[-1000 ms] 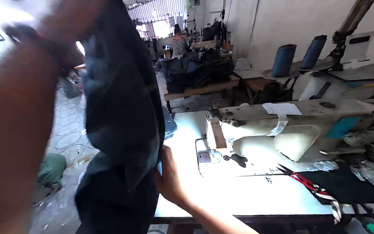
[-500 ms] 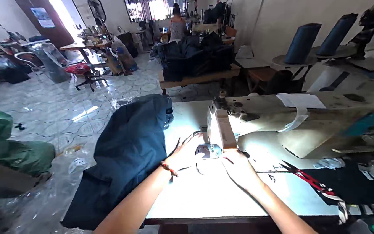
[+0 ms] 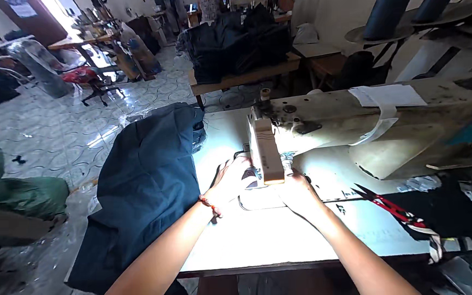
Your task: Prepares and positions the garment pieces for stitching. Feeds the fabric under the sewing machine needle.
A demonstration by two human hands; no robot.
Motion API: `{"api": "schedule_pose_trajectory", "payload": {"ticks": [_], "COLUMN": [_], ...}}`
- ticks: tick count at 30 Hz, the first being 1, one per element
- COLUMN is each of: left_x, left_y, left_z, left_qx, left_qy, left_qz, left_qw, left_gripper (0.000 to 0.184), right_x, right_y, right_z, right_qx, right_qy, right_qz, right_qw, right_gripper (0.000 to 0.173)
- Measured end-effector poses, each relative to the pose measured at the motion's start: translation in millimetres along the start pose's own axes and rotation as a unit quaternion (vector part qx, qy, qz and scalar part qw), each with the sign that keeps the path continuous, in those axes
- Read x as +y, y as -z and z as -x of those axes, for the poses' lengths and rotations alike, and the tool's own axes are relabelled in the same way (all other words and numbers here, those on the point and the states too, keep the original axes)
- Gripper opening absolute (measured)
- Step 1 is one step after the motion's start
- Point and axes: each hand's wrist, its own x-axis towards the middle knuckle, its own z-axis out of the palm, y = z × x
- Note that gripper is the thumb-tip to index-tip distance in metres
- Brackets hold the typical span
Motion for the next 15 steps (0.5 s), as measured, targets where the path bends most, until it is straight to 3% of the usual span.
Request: {"api": "schedule_pose_trajectory", "payload": {"ticks": [3,5,6,8,10,12,15], "left_x": [-8.4,-17.6,-14.9,6.1,9.0,6.4,-2.1], "left_y": [-10.4,-28.0,-31.3,-23.6,-34.6,-37.8,-31.5], "left_z": [-9.5,-12.6,-7.0,20.5,33.6,37.2,32.9], "left_qx": [0.054,0.118,0.114,0.011,0.052,0.075,0.055], "left_qy": [-0.027,-0.053,-0.056,-0.022,-0.072,-0.122,-0.096], "left_qz": [0.028,0.012,-0.008,-0.046,-0.065,-0.08,-0.134], "left_qw": [0.998,0.992,0.992,0.999,0.994,0.986,0.985], "left_gripper": [0.023,0.023,0.027,0.036,0.035,0.035,0.031], "right_x": [-0.8,0.8,1.2,-3.7,-7.4,-4.6,-2.9], "right_y": [-3.5,-6.9,-6.6,1.6,6.4,3.5,-2.5], "right_z": [-0.3,2.1,3.2,3.4,3.1,3.0,2.4], "right_qx": [0.01,0.016,0.011,-0.055,-0.101,-0.112,-0.106], "right_qy": [-0.026,-0.015,-0.005,-0.006,0.006,0.011,0.016], "right_qz": [-0.001,0.009,0.016,0.042,0.055,0.051,0.061], "right_qw": [1.0,1.0,1.0,0.998,0.993,0.992,0.992], "right_gripper": [0.028,0.025,0.024,0.035,0.039,0.029,0.026]}}
